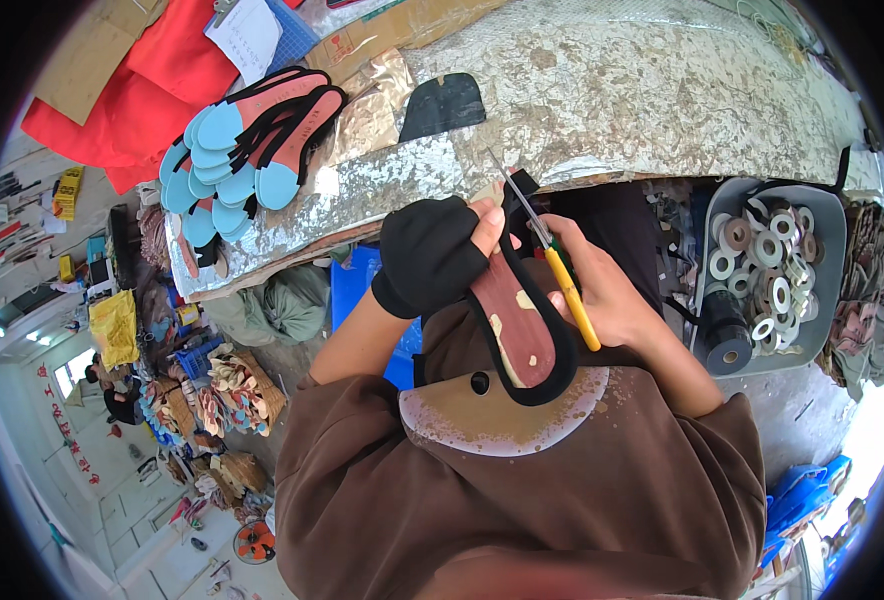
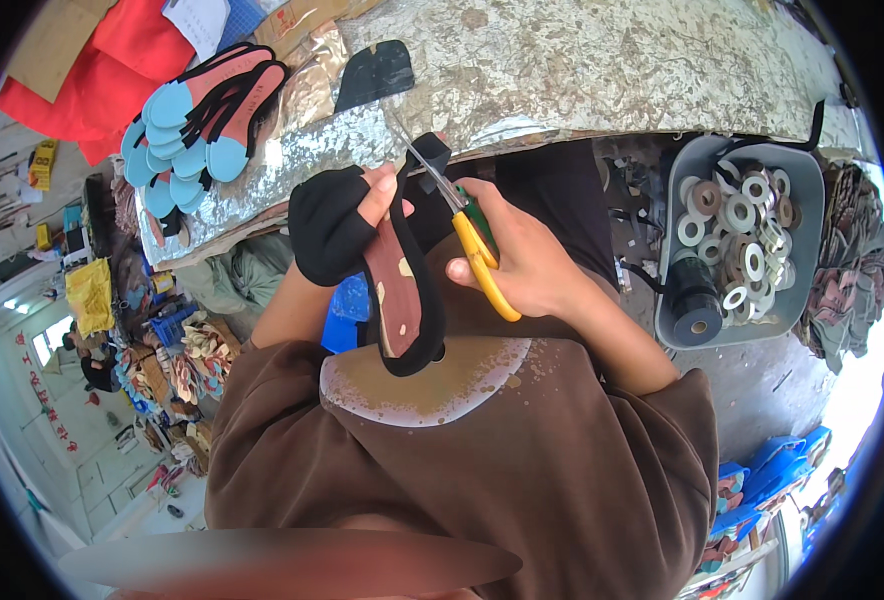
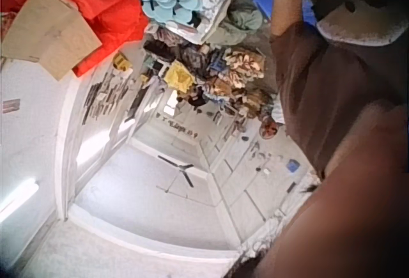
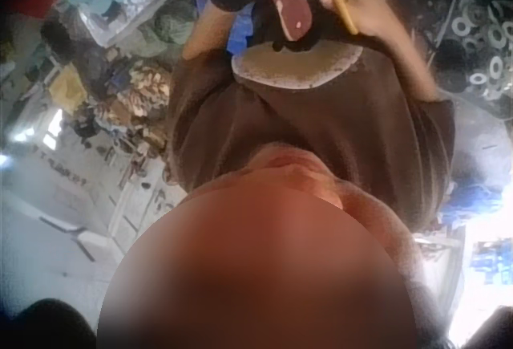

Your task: Applying and trimming adhesive tape along the edge of shoe insoles.

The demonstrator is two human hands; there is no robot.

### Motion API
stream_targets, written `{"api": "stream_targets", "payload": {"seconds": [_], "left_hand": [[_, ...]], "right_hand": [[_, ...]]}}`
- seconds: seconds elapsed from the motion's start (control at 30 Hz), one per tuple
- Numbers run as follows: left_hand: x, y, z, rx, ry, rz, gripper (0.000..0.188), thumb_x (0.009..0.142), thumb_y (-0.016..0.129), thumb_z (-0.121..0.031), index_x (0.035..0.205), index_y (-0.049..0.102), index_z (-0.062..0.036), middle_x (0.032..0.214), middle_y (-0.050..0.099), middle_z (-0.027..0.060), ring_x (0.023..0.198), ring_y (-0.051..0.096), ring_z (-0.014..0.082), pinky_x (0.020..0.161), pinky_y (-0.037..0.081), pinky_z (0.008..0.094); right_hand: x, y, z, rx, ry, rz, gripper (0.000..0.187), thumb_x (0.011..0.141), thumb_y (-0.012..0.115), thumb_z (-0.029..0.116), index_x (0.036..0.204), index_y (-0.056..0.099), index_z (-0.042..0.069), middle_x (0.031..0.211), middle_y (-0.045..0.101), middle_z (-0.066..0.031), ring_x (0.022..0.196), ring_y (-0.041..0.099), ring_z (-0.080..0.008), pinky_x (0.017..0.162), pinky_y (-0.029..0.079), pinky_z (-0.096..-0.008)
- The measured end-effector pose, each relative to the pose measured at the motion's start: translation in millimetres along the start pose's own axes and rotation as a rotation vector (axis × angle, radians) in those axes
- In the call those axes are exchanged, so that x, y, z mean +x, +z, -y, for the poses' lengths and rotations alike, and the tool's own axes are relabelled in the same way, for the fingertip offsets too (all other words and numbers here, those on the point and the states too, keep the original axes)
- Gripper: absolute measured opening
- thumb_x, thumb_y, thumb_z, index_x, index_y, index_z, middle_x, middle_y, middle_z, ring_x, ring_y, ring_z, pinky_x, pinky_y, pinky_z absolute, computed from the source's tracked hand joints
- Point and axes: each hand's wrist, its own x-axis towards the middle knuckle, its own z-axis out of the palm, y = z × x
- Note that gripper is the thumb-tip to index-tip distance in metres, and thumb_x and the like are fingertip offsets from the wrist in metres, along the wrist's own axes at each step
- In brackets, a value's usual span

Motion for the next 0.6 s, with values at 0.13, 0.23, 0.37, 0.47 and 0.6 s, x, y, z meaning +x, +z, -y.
{"api": "stream_targets", "payload": {"seconds": [0.13, 0.23, 0.37, 0.47, 0.6], "left_hand": [[2.0, -1.2, 3.1, -0.274, -0.155, -0.086, 0.040, 0.075, 0.075, -0.008, 0.112, 0.063, -0.0021, 0.085, 0.070, 0.0120, 0.063, 0.065, 0.0236, 0.055, 0.050, 0.0321], [-4.0, 1.3, 0.6, -0.282, -0.444, -0.231, 0.024, 0.083, 0.072, -0.005, 0.107, 0.066, -0.0007, 0.086, 0.070, 0.0123, 0.070, 0.067, 0.0243, 0.069, 0.054, 0.0315], [10.1, 1.4, -10.2, -0.631, -0.982, -0.474, 0.010, 0.087, 0.068, -0.004, 0.095, 0.069, 0.0009, 0.084, 0.067, 0.0062, 0.073, 0.062, 0.0149, 0.068, 0.049, 0.0276], [10.2, 0.2, -12.9, -0.647, -1.085, -0.456, 0.007, 0.087, 0.070, -0.006, 0.086, 0.069, 0.0006, 0.074, 0.066, 0.0037, 0.066, 0.061, 0.0131, 0.063, 0.048, 0.0277], [7.9, 12.0, -21.3, -0.596, -1.119, -0.418, 0.012, 0.085, 0.073, -0.011, 0.082, 0.068, -0.0004, 0.069, 0.066, 0.0036, 0.060, 0.062, 0.0134, 0.056, 0.046, 0.0293]], "right_hand": [[-3.4, -12.7, -7.5, 0.082, 0.042, 0.018, 0.082, 0.077, 0.069, 0.060, 0.131, 0.044, 0.003, 0.091, 0.055, -0.0107, 0.083, 0.056, -0.0221, 0.073, 0.043, -0.0332], [-3.8, -34.1, -12.1, 0.170, -0.069, -0.125, 0.080, 0.075, 0.071, 0.068, 0.120, 0.054, 0.004, 0.066, 0.043, 0.0066, 0.056, 0.039, -0.0024, 0.050, 0.029, -0.0210], [11.9, -109.5, 5.8, -0.249, 0.127, -0.447, 0.061, 0.078, 0.081, 0.026, 0.130, 0.058, 0.003, 0.073, 0.056, 0.0008, 0.066, 0.050, -0.0061, 0.058, 0.040, -0.0235], [30.4, -136.4, 23.0, -0.964, -0.306, -0.759, 0.045, 0.081, 0.073, 0.014, 0.124, 0.063, 0.005, 0.102, 0.068, -0.0133, 0.093, 0.065, -0.0281, 0.081, 0.051, -0.0381], [32.8, -66.2, 41.9, -0.490, -0.585, -0.437, 0.032, 0.082, 0.068, 0.005, 0.114, 0.066, 0.003, 0.111, 0.068, -0.0133, 0.102, 0.064, -0.0330, 0.088, 0.051, -0.0404]]}}
